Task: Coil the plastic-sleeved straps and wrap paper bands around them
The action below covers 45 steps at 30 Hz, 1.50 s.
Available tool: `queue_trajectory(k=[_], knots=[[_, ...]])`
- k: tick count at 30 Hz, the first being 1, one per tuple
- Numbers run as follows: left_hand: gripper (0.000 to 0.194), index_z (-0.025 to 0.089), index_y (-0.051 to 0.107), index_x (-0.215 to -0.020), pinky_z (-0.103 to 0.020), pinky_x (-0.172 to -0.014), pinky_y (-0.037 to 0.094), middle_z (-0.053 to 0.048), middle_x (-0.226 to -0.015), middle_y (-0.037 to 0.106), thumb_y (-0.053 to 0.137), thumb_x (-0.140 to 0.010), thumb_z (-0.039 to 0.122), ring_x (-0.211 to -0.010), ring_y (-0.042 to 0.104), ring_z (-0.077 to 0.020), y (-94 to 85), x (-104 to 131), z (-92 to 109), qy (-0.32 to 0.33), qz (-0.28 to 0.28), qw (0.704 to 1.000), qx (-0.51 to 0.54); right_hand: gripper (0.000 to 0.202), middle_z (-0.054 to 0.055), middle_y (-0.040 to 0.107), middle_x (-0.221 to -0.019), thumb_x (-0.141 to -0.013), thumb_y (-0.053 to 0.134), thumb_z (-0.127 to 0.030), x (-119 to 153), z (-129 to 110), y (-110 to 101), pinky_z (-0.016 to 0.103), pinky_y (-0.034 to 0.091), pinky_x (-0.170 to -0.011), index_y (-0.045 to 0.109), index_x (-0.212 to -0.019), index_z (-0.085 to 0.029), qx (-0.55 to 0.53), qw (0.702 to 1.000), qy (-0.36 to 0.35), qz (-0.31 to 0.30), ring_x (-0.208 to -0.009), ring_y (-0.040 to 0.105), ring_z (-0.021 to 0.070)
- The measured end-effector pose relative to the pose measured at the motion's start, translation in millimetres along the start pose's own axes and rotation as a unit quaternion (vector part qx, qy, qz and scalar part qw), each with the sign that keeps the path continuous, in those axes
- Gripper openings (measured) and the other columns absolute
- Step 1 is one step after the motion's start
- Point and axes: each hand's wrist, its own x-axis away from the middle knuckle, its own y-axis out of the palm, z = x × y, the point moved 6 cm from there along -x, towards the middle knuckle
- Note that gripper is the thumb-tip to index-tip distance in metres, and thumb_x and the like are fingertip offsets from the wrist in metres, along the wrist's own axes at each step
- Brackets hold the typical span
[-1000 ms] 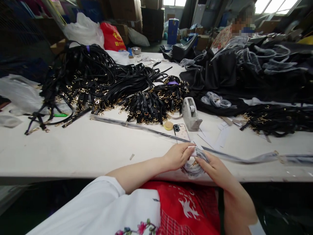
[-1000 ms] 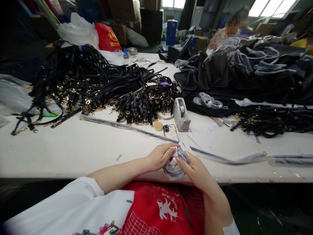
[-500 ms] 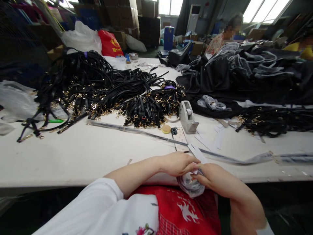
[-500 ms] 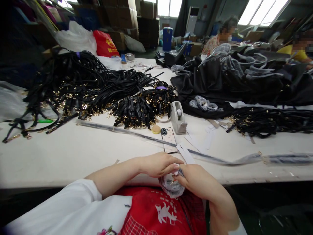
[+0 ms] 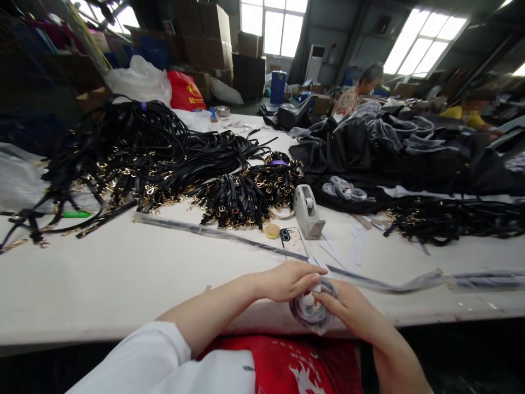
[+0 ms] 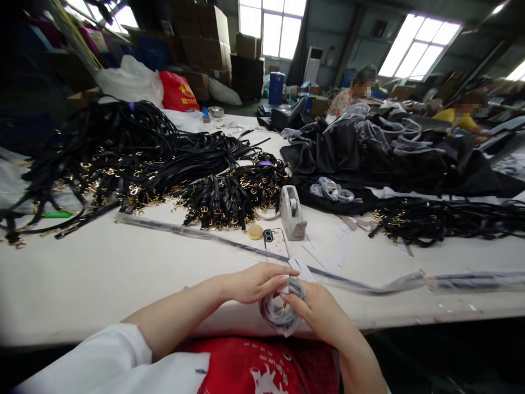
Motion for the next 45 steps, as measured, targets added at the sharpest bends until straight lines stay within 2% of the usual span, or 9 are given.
queue_trajectory(k=[8, 12, 17, 20, 23, 27, 35, 41, 45], knots=[[0.046, 0.021, 0.066, -0.11, -0.029, -0.077, 0.049, -0.009, -0.096, 0.071, 0.029, -0.098, 0.047, -0.085, 0.066, -0.0218, 8.5, 9, 0, -0.016, -0.064, 0.995, -0.077, 0.019, 0.003, 0.077, -0.097, -0.076, 0.062, -0.022, -9, -1, 29, 0.026, 0.046, -0.078, 0.074, -0.092, -0.022, 0.005, 0.999, 0.023, -0.038, -0.09, 0.069, 0.024], [0.057, 0.024, 0.058, -0.128, -0.033, -0.09, 0.047, -0.006, -0.103, 0.068, 0.024, -0.097, 0.058, -0.096, 0.061, -0.0204, -0.3, 23, -26, -0.05, 0.045, 0.997, 0.047, 0.012, -0.003, 0.074, -0.079, -0.073, 0.059, -0.016, -15, 3, 26, 0.022, 0.044, -0.064, 0.07, -0.078, -0.02, -0.071, 0.995, 0.013, -0.07, -0.074, 0.065, 0.0183], [0.073, 0.016, 0.053, -0.13, -0.034, -0.079, 0.049, -0.007, -0.09, 0.063, 0.02, -0.092, 0.069, -0.081, 0.058, -0.0181, -18.3, 37, -66, -0.075, 0.221, 0.954, 0.19, 0.028, -0.002, 0.062, -0.057, -0.077, 0.067, -0.043, -41, 21, -73, 0.025, 0.045, -0.053, 0.063, -0.066, -0.017, -0.069, 0.991, 0.054, 0.105, -0.055, 0.057, 0.0162], [0.072, 0.014, 0.058, -0.121, -0.034, -0.079, 0.05, -0.008, -0.09, 0.064, 0.021, -0.092, 0.069, -0.082, 0.059, -0.019, -17.8, 39, -66, -0.089, 0.222, 0.955, 0.177, 0.047, 0.003, 0.065, -0.066, -0.086, 0.048, -0.061, -65, 37, -143, 0.03, 0.051, -0.057, 0.062, -0.09, -0.016, -0.078, 0.964, 0.072, 0.243, -0.061, 0.064, 0.0196], [0.061, 0.017, 0.061, -0.118, -0.036, -0.088, 0.049, -0.009, -0.099, 0.066, 0.025, -0.095, 0.061, -0.093, 0.06, -0.0211, -17.2, 45, -53, -0.115, 0.199, 0.971, 0.064, 0.061, 0.014, 0.07, -0.094, -0.078, 0.061, -0.059, -80, 47, -175, 0.041, 0.055, -0.078, 0.053, -0.116, -0.012, -0.054, 0.936, 0.08, 0.338, -0.088, 0.07, 0.028], [0.046, 0.025, 0.058, -0.125, -0.036, -0.098, 0.047, -0.008, -0.114, 0.066, 0.033, -0.096, 0.051, -0.105, 0.06, -0.0222, -20.0, 69, -56, -0.132, 0.217, 0.962, -0.105, 0.056, 0.016, 0.072, -0.099, -0.074, 0.065, -0.053, -73, 52, -141, 0.045, 0.055, -0.085, 0.059, -0.112, -0.013, -0.035, 0.934, 0.051, 0.352, -0.091, 0.07, 0.0303], [0.055, 0.029, 0.046, -0.14, -0.037, -0.106, 0.046, -0.008, -0.14, 0.054, 0.051, -0.088, 0.046, -0.125, 0.053, -0.0277, 11.0, 158, -137, -0.087, 0.278, 0.873, -0.392, 0.04, 0.005, 0.075, -0.076, -0.085, 0.053, -0.059, 0, 100, -12, 0.035, 0.057, -0.065, 0.07, -0.08, -0.024, -0.03, 0.956, 0.033, 0.289, -0.07, 0.07, 0.0263], [0.051, 0.019, 0.043, -0.14, -0.041, -0.104, 0.046, -0.013, -0.144, 0.048, 0.049, -0.091, 0.032, -0.13, 0.048, -0.0267, 33.2, 197, -99, -0.123, 0.346, 0.756, -0.542, 0.04, 0.001, 0.07, -0.067, -0.088, 0.051, -0.058, 32, 108, 28, 0.027, 0.05, -0.06, 0.069, -0.076, -0.024, 0.006, 0.955, 0.029, 0.296, -0.062, 0.065, 0.0199], [0.042, 0.014, 0.051, -0.13, -0.045, -0.107, 0.041, -0.017, -0.141, 0.049, 0.049, -0.09, 0.026, -0.132, 0.043, -0.0282, 38.2, 185, -76, -0.11, 0.333, 0.733, -0.583, 0.038, 0.003, 0.072, -0.075, -0.091, 0.049, -0.055, 35, 105, 42, 0.028, 0.047, -0.065, 0.068, -0.08, -0.023, 0.034, 0.952, -0.011, 0.305, -0.066, 0.065, 0.0201]])
